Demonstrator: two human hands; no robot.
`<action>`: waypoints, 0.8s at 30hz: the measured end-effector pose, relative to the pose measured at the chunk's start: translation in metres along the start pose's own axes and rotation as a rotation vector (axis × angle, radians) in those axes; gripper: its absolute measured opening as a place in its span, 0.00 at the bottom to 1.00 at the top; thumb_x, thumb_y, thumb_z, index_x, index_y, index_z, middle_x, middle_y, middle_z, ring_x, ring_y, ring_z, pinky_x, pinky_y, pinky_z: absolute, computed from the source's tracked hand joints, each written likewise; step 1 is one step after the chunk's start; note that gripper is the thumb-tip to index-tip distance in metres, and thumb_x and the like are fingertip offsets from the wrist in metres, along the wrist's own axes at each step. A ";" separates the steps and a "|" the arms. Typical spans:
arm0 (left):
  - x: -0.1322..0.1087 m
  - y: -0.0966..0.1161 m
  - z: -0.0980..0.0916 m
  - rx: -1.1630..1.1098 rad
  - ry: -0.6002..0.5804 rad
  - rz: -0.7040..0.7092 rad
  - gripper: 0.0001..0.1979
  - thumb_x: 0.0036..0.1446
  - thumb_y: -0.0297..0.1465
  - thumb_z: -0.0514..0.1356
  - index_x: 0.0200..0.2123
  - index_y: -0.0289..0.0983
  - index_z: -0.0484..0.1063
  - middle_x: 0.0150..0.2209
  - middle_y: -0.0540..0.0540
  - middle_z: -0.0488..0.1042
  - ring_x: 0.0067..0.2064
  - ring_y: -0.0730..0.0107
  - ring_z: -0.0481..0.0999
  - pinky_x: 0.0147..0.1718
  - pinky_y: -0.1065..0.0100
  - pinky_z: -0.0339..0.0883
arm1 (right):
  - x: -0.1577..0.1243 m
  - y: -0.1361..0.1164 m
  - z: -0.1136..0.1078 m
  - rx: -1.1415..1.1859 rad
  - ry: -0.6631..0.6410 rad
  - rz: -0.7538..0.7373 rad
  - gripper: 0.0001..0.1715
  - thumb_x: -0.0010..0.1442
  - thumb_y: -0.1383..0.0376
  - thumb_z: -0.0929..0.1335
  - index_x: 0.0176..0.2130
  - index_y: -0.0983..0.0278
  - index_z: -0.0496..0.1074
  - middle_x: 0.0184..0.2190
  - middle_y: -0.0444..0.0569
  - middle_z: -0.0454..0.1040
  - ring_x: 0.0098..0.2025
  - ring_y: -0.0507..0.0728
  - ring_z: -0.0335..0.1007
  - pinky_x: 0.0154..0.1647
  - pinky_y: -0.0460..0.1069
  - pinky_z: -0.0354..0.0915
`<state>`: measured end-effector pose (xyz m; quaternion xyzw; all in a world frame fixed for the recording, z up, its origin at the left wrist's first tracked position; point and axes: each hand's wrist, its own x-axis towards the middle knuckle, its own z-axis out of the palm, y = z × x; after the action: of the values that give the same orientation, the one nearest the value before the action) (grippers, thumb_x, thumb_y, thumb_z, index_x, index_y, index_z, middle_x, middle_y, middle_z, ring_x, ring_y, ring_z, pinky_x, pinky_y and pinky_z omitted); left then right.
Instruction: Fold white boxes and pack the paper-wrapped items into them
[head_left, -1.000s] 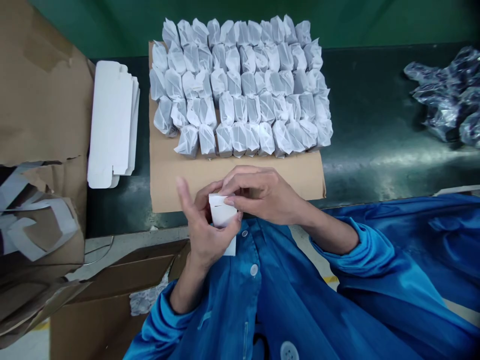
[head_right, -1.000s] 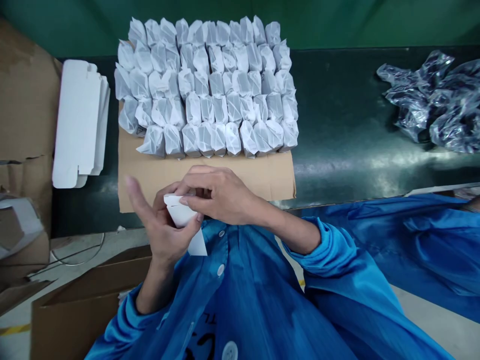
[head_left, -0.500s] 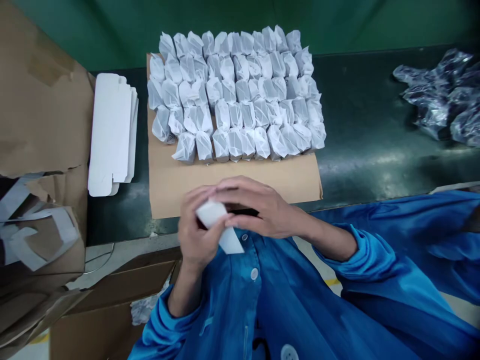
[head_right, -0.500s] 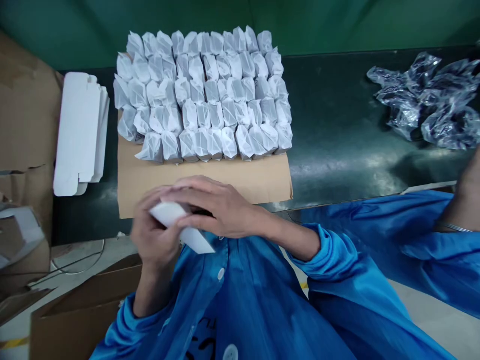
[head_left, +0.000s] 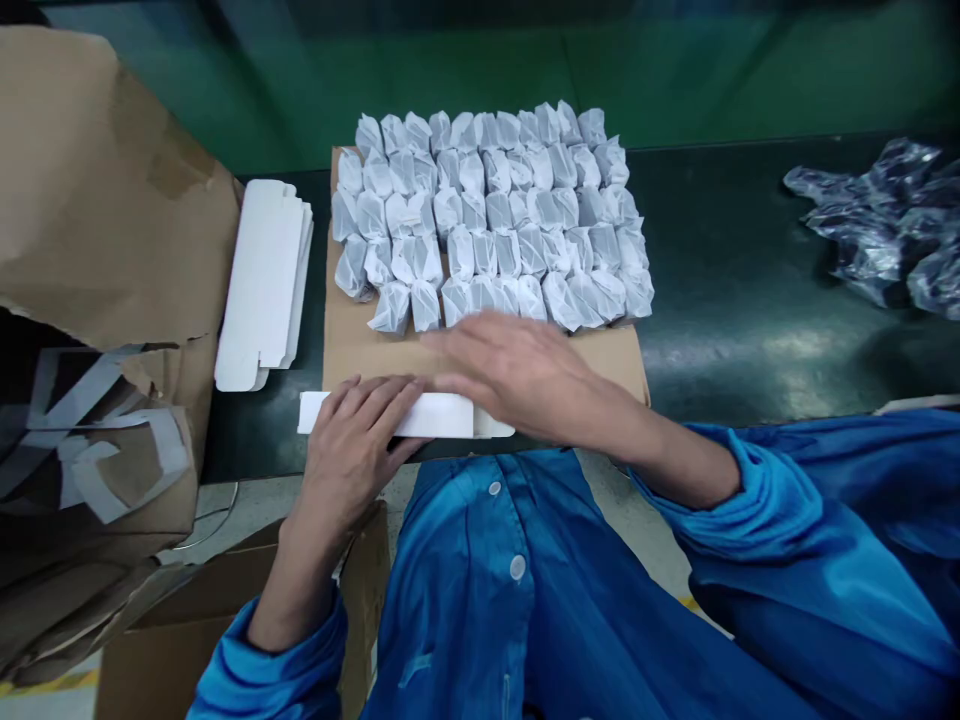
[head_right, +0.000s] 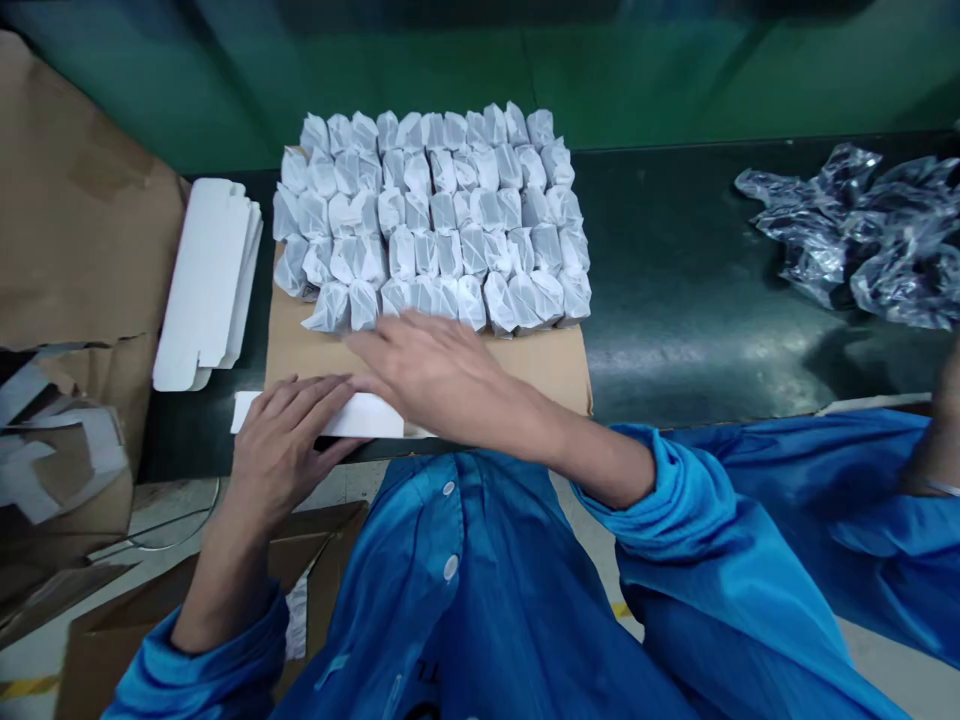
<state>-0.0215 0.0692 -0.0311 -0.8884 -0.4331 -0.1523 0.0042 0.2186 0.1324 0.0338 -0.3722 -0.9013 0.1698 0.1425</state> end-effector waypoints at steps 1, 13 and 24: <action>-0.002 -0.004 0.000 0.006 0.005 -0.011 0.26 0.62 0.36 0.62 0.62 0.43 0.65 0.53 0.41 0.78 0.52 0.52 0.77 0.53 0.52 0.66 | 0.018 -0.002 -0.001 -0.168 0.078 -0.061 0.18 0.71 0.67 0.61 0.57 0.64 0.71 0.49 0.55 0.75 0.54 0.63 0.70 0.49 0.56 0.69; 0.006 0.010 -0.010 0.002 0.034 -0.005 0.33 0.61 0.41 0.62 0.67 0.44 0.59 0.65 0.34 0.65 0.64 0.43 0.66 0.63 0.37 0.53 | 0.013 -0.006 -0.020 -0.597 0.160 -0.129 0.21 0.71 0.71 0.55 0.52 0.68 0.72 0.40 0.55 0.75 0.43 0.60 0.72 0.39 0.52 0.69; 0.026 0.012 0.008 -0.129 -0.032 0.213 0.19 0.57 0.19 0.55 0.40 0.49 0.78 0.61 0.43 0.70 0.52 0.51 0.73 0.41 0.50 0.66 | -0.116 0.044 0.021 -0.045 0.072 0.276 0.25 0.66 0.63 0.69 0.59 0.71 0.68 0.52 0.62 0.74 0.53 0.66 0.69 0.54 0.63 0.70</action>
<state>0.0046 0.0829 -0.0306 -0.9302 -0.3253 -0.1645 -0.0438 0.3168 0.0742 -0.0180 -0.5016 -0.8394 0.1543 0.1417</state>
